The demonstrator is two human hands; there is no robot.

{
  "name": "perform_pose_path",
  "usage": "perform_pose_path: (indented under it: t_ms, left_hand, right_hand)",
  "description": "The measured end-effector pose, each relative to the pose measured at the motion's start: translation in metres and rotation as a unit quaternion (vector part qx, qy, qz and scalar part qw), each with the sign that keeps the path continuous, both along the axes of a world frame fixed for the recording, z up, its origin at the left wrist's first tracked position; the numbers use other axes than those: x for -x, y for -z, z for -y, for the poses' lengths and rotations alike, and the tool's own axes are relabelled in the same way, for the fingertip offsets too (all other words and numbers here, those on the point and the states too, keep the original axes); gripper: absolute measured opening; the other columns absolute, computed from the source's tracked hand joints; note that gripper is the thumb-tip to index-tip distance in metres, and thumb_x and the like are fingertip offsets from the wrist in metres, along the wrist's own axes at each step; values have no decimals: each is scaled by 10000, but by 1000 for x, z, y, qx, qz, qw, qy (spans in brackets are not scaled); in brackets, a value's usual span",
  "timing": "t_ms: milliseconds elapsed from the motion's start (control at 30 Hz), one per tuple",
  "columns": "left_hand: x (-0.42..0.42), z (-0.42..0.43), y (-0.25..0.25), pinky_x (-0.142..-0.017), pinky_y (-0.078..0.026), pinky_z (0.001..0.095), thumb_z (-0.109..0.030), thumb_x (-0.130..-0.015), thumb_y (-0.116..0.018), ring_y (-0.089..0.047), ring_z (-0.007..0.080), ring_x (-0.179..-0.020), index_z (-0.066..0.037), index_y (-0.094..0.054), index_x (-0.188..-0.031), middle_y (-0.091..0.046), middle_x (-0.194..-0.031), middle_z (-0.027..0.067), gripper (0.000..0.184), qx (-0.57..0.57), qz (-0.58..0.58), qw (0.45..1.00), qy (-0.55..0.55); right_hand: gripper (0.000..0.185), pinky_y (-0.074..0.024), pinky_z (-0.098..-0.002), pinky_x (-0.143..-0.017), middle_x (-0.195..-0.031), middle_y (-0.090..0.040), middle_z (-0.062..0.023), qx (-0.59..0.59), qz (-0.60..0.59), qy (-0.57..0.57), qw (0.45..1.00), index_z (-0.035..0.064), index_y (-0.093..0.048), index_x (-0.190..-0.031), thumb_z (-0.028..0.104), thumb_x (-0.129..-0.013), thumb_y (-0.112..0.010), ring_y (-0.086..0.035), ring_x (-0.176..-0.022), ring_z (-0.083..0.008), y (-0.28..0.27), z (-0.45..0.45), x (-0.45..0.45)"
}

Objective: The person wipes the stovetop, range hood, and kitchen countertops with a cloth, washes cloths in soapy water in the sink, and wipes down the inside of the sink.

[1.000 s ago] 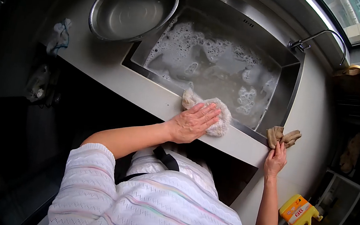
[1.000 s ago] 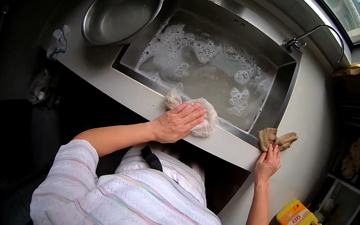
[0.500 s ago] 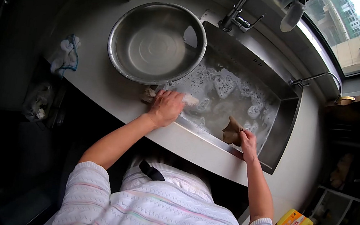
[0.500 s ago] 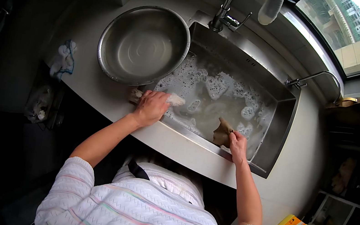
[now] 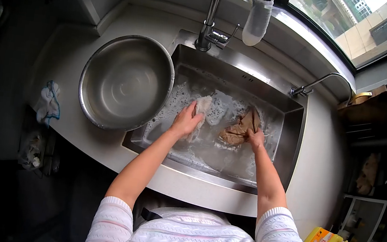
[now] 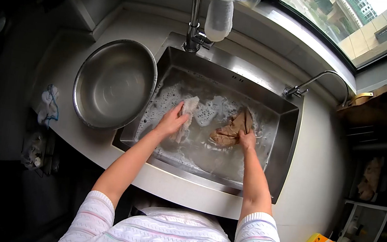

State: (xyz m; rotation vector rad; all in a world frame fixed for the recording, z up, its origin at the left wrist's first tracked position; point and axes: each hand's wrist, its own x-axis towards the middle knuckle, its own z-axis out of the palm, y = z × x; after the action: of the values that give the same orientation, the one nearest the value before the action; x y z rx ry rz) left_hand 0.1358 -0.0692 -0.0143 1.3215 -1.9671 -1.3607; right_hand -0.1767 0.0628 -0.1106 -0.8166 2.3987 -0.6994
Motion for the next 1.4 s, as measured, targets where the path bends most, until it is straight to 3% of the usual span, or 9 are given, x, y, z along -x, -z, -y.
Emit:
perform_pose_path:
  t_ms: [200, 300, 400, 433, 567, 800, 900, 1100, 1400]
  left_hand:
    - [50, -10, 53, -950, -404, 398, -137, -730, -615, -486, 291, -1143, -229, -466, -1266, -494, -1209, 237, 564, -36, 298, 940, 164]
    - [34, 3, 80, -860, -456, 423, -133, -712, -632, -576, 299, -1004, -162, -570, -1150, -575, -1042, 235, 444, -65, 209, 970, 101]
    - [37, 9, 73, -697, -521, 421, -102, -705, -630, -626, 328, -859, -56, -623, -1032, -634, -834, 198, 331, -124, 207, 970, -3]
    - [45, 11, 67, -657, -526, 415, -96, -709, -626, -630, 312, -845, -30, -616, -1020, -637, -816, 181, 319, -193, 205, 959, 34]
    - [63, -4, 41, -575, -545, 415, -27, -720, -550, -643, 285, -853, 51, -538, -1104, -616, -971, 184, 392, -413, -61, 908, -33]
    - [66, -14, 54, -738, -526, 462, 38, -775, -450, -619, 304, -906, -2, -448, -1236, -574, -1086, 164, 462, -526, -281, 802, -44]
    - [66, -17, 39, -812, -497, 456, -20, -814, -485, -576, 316, -1008, -35, -425, -1278, -552, -1142, 160, 468, -511, -255, 819, -53]
    - [57, -12, 48, -808, -472, 490, -333, -870, -510, -522, 323, -1072, -30, -394, -1282, -507, -1207, 148, 524, -464, -115, 869, -128]
    - [55, -8, 63, -729, -499, 425, -494, -858, -485, -600, 268, -760, -44, -580, -937, -610, -871, 125, 466, -703, -292, 638, -115]
  right_hand:
    - [323, -467, -421, -755, -905, -638, -173, -182, -16, -403, 897, 62, -632, -948, 311, -745, -595, -596, -867, -363, -19, 9, -93]
    - [288, -484, -374, -719, -831, -664, -140, -200, -88, -304, 927, 36, -648, -930, 251, -741, -614, -630, -820, -306, -28, 0, -37]
    - [215, -479, -337, -667, -768, -660, -119, -5, 152, 102, 983, -7, -639, -897, 131, -733, -621, -630, -756, -254, 0, -17, -12]
    - [199, -473, -351, -663, -815, -652, -148, 87, 23, 149, 985, -13, -625, -884, 73, -705, -625, -620, -783, -239, 10, -13, -28]
    - [219, -471, -326, -621, -835, -641, -73, -84, 227, -105, 964, 35, -598, -942, 70, -731, -555, -600, -776, -171, -6, -7, -50]
    - [414, -483, -305, -511, -974, -592, -35, 99, 489, 81, 863, 124, -483, -1175, 186, -789, -619, -586, -740, -151, -85, 9, -86]
    - [472, -461, -229, -454, -940, -600, -59, 3, 504, -36, 863, 83, -435, -1223, 137, -795, -626, -591, -700, -113, -52, 9, -94]
    - [386, -492, -283, -561, -876, -610, -58, 175, 385, 185, 887, 36, -487, -1146, 84, -787, -620, -586, -707, -143, -29, -9, -47]
    - [227, -484, -283, -694, -872, -645, -75, 180, 187, -139, 956, 49, -590, -1014, 138, -809, -628, -612, -773, -168, -98, 34, -178]
